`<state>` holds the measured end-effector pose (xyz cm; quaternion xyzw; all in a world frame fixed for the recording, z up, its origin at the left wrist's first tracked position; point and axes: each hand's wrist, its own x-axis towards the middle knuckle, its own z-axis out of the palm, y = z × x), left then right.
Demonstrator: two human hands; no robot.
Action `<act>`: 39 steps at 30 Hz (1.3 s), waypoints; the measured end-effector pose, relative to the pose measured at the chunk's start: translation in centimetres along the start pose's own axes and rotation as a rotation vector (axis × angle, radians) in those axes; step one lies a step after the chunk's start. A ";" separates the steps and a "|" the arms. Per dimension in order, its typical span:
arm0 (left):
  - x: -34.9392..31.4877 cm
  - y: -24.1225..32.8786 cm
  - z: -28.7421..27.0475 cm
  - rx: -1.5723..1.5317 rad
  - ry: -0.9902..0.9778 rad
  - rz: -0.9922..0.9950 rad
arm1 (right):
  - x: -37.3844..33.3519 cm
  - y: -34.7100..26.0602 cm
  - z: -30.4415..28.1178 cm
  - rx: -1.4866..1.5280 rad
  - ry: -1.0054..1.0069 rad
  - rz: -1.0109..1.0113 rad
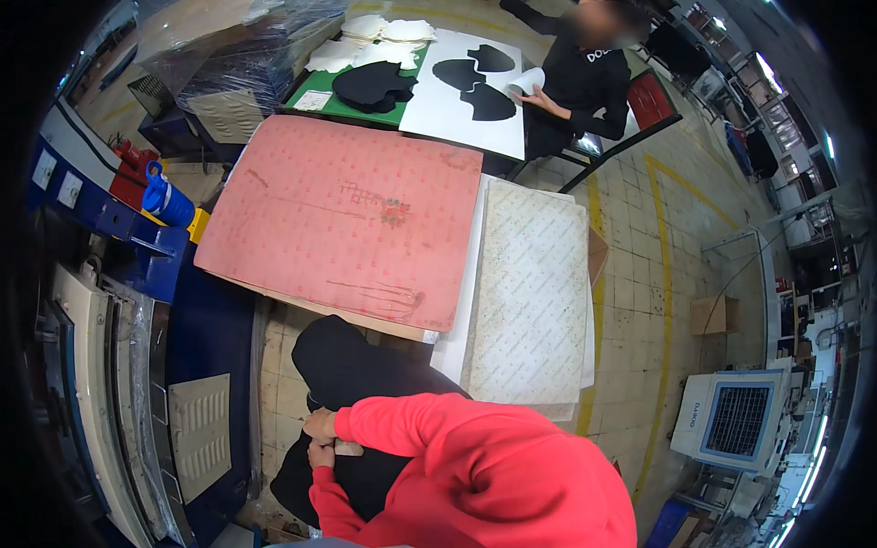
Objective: The recorder uses a large heat press machine to bond shoe upper components together.
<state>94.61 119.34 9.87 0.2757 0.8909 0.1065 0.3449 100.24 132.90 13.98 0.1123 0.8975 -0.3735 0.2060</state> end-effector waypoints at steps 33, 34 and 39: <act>18.0 -12.4 -32.6 0.404 0.521 0.146 | -0.3 -1.0 -1.8 0.088 -0.113 -0.017; 18.6 -12.5 -32.8 0.404 0.512 0.151 | -0.3 -0.9 -1.8 0.086 -0.121 -0.017; 21.1 -13.9 -33.9 0.231 0.522 0.075 | -0.3 -0.8 -1.9 0.180 -0.069 -0.031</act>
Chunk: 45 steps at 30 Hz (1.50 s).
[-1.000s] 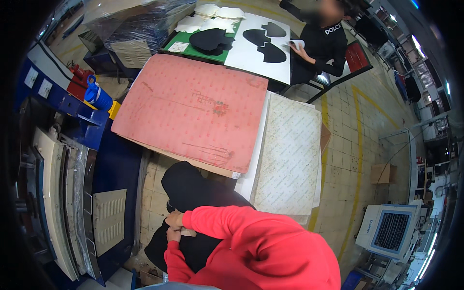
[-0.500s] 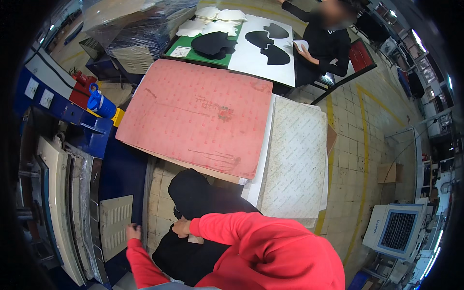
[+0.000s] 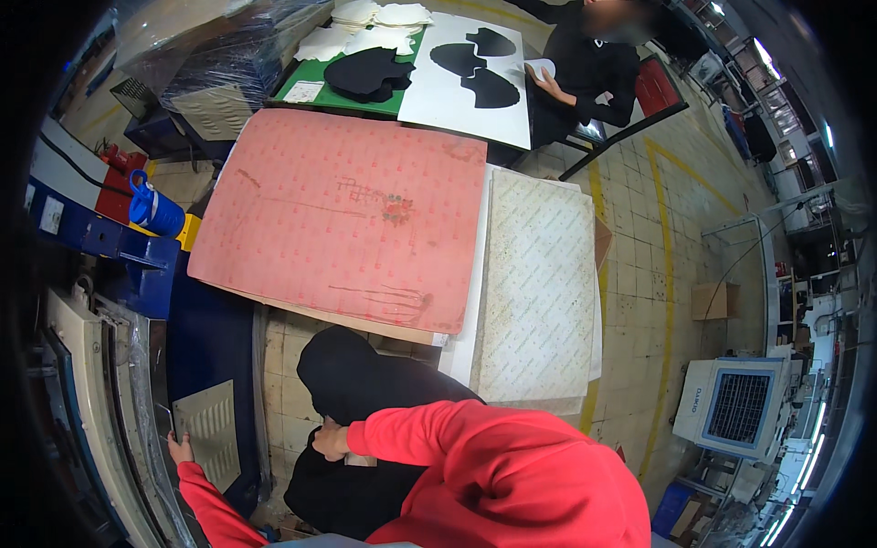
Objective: The recorder uses a large heat press machine to bond shoe upper components together.
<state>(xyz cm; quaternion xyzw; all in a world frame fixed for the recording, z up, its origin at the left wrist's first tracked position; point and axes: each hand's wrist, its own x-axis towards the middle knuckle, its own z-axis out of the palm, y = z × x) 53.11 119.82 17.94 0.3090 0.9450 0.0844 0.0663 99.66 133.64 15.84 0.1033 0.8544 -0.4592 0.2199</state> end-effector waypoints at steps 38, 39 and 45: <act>4.8 -1.6 4.0 0.088 -0.072 0.020 | 1.1 1.7 0.8 -0.032 0.123 -0.008; 4.9 -1.2 4.3 0.121 -0.048 0.012 | 1.1 1.8 0.6 -0.036 0.095 -0.008; 4.5 -1.5 3.2 0.086 -0.062 0.011 | 1.3 1.6 0.1 0.021 0.034 -0.005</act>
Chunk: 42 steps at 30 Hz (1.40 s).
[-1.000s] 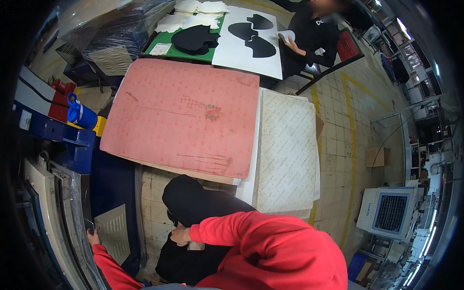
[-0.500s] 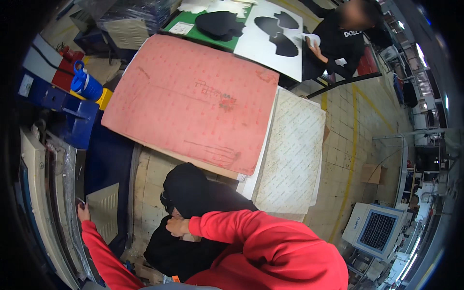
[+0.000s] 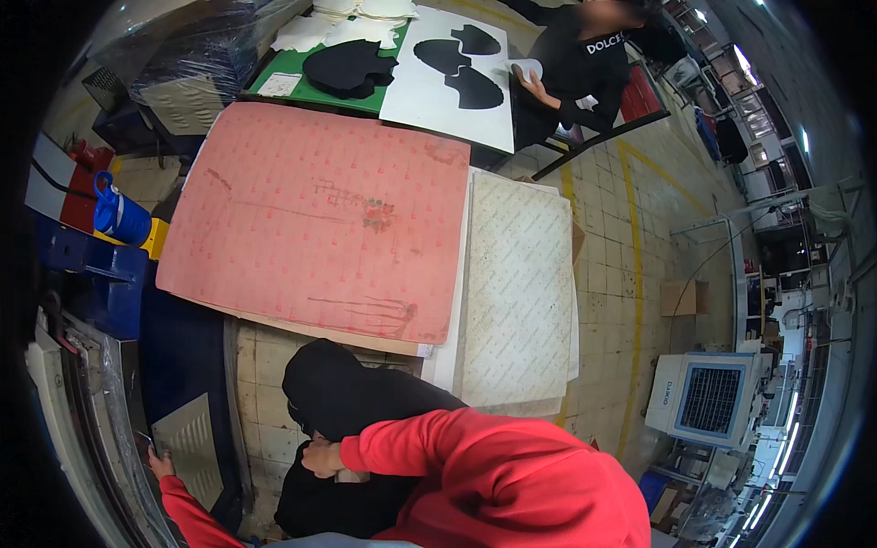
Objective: The recorder uses a large heat press machine to bond shoe upper components together.
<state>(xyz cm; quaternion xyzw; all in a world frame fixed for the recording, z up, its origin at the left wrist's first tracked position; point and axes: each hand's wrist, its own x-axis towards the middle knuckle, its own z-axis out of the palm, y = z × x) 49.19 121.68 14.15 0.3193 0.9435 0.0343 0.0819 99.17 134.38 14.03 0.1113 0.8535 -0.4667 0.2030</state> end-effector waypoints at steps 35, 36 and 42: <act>-5.2 4.2 1.4 0.048 0.183 -0.085 | 0.6 1.2 1.6 -0.115 -0.053 0.090; -5.4 5.0 1.5 0.046 0.179 -0.099 | 0.6 1.3 1.6 -0.114 -0.051 0.098; -7.3 3.0 0.7 0.093 0.162 -0.080 | -0.4 -0.3 0.2 -0.156 -0.071 0.022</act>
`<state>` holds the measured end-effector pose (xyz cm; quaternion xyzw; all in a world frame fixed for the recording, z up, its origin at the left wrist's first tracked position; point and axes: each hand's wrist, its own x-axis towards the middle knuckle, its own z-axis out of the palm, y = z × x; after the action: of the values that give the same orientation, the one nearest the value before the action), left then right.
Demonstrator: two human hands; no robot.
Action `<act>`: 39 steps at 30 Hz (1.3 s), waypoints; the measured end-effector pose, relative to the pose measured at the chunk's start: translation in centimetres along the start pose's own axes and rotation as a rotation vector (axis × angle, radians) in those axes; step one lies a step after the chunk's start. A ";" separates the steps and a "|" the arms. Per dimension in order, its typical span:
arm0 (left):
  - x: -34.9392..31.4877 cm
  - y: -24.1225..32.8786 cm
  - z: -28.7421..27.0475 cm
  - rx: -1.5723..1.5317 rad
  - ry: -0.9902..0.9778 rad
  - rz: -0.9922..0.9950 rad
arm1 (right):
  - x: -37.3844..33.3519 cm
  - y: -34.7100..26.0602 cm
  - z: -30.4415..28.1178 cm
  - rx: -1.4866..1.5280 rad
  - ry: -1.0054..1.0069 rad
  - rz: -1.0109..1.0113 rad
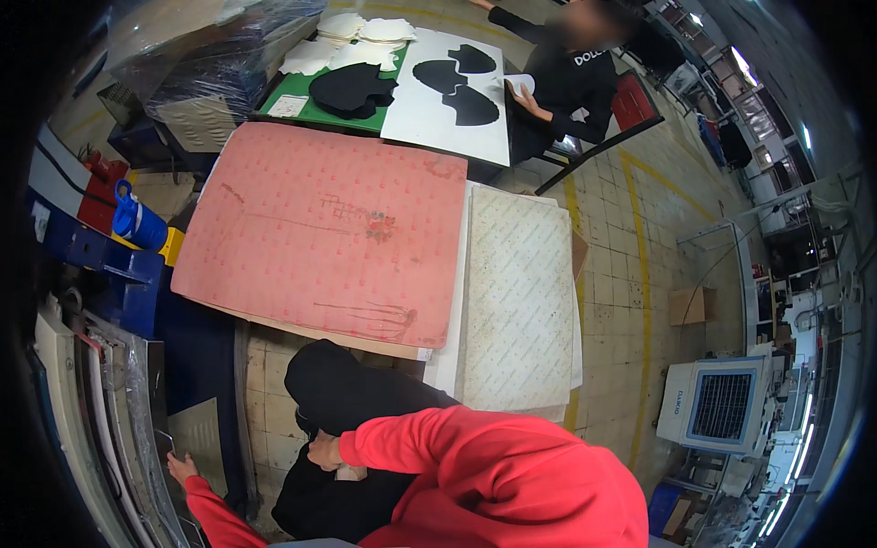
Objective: The recorder uses a large heat press machine to bond shoe upper components together.
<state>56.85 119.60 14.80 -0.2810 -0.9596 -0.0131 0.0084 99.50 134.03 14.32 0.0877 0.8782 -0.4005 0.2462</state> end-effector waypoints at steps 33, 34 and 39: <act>-15.2 8.9 -2.7 0.179 -0.100 0.013 | -1.4 -0.2 2.9 -0.119 0.115 0.026; -15.5 9.4 -2.9 0.186 -0.080 0.044 | -1.0 0.4 3.7 -0.092 0.153 0.025; -17.1 10.8 -2.8 0.153 -0.115 0.061 | -0.9 1.1 3.8 -0.143 0.206 0.016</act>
<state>77.13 119.42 17.40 -0.3091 -0.9476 0.0769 -0.0248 102.05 131.97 11.99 0.1176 0.9244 -0.3238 0.1637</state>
